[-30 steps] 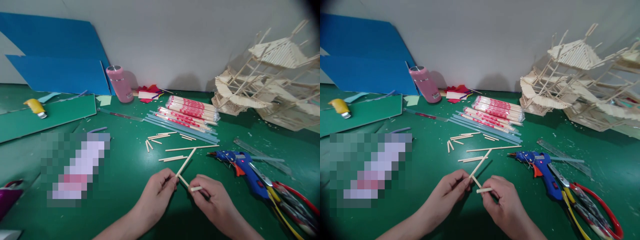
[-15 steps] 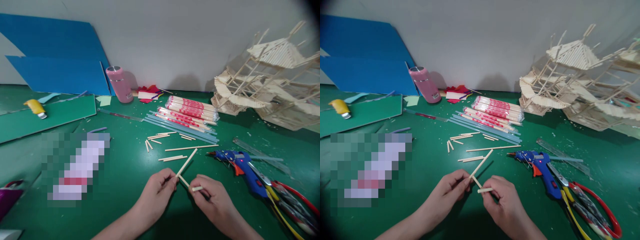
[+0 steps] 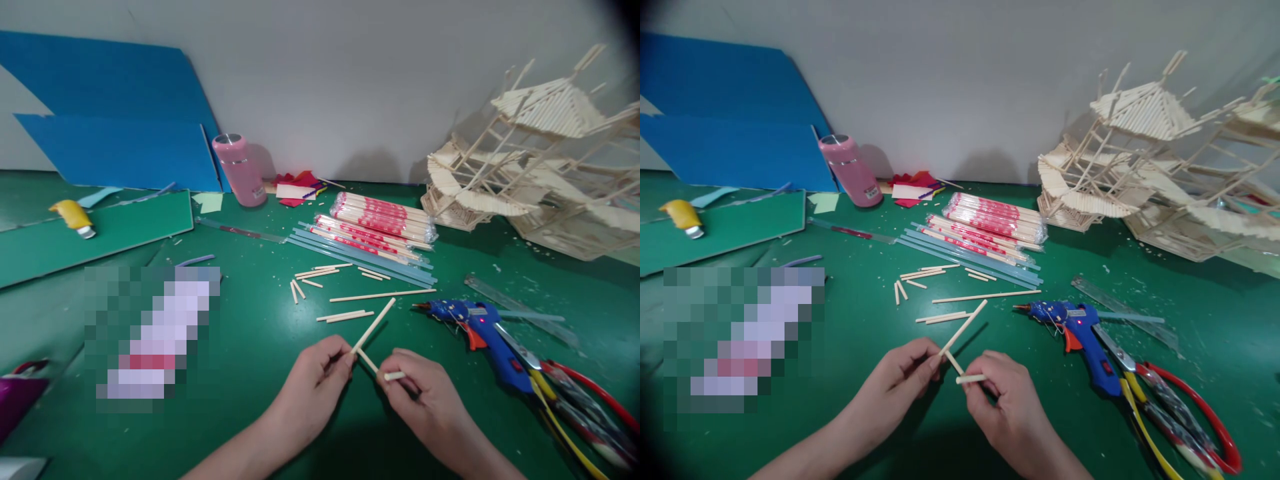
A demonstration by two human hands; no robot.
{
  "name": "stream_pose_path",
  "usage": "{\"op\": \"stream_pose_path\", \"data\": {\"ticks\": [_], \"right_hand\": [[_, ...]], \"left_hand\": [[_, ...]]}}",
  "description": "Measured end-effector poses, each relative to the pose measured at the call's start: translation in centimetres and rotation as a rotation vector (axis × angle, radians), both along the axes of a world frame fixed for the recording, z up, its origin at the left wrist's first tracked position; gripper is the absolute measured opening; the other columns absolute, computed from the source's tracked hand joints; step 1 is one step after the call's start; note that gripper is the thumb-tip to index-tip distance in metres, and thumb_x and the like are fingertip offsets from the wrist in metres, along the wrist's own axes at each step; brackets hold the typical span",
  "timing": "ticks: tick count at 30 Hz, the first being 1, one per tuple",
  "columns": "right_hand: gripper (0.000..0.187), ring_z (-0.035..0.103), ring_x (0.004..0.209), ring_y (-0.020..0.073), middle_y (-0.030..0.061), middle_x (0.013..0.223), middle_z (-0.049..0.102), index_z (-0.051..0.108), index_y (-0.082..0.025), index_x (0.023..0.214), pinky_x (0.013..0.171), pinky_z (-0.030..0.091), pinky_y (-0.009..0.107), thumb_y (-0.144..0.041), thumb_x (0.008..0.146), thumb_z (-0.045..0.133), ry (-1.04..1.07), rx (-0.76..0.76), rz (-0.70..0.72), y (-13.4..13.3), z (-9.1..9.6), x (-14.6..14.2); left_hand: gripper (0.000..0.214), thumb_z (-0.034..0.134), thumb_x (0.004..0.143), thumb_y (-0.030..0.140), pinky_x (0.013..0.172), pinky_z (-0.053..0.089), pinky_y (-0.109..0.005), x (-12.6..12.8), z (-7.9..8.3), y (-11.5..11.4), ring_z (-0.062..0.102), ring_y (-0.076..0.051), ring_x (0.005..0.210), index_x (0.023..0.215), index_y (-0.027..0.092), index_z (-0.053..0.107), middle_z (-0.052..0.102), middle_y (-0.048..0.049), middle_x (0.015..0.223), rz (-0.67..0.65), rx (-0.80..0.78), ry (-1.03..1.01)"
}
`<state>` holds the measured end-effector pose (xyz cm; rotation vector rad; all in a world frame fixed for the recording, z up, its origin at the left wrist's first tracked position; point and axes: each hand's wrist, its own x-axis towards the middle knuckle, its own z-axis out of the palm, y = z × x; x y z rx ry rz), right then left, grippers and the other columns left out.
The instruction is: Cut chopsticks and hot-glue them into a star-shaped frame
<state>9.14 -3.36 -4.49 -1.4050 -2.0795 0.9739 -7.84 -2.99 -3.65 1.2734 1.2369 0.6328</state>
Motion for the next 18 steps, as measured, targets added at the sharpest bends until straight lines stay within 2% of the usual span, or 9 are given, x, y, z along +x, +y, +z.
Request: {"op": "stream_pose_path", "data": {"ticks": [4,11,18], "right_hand": [[0.017,0.038,0.049,0.0084,-0.0043,0.053,0.04,0.051,-0.018,0.059,0.047,0.027,0.02,-0.013,0.075,0.045,-0.018,0.007,-0.005,-0.02,-0.02,0.0],[0.016,0.043,0.054,0.0103,-0.003,0.056,0.046,0.053,-0.019,0.063,0.052,0.03,0.022,-0.016,0.077,0.045,-0.042,0.041,0.023,-0.3,-0.19,0.31],[0.011,0.045,0.061,0.014,-0.0005,0.064,0.052,0.054,-0.021,0.071,0.057,0.028,0.026,-0.016,0.078,0.046,-0.131,0.111,0.083,-0.72,-0.78,0.97]], "left_hand": [[0.025,0.036,0.084,0.028,0.051,0.029,-0.021,-0.05,-0.1,0.1,0.037,-0.01,0.055,0.066,0.015,0.048,0.04,0.0037,0.058,-0.018,0.062,0.08],[0.028,0.034,0.085,0.021,0.061,0.036,-0.024,-0.08,0.31,-0.16,0.046,-0.013,0.066,0.068,0.015,0.055,0.048,-0.0016,0.067,-0.059,0.296,0.312],[0.022,0.038,0.083,0.017,0.068,0.038,-0.031,-0.39,-0.31,-0.44,0.047,-0.018,0.072,0.082,0.018,0.06,0.054,-0.0045,0.073,-0.167,0.433,0.548]]}}
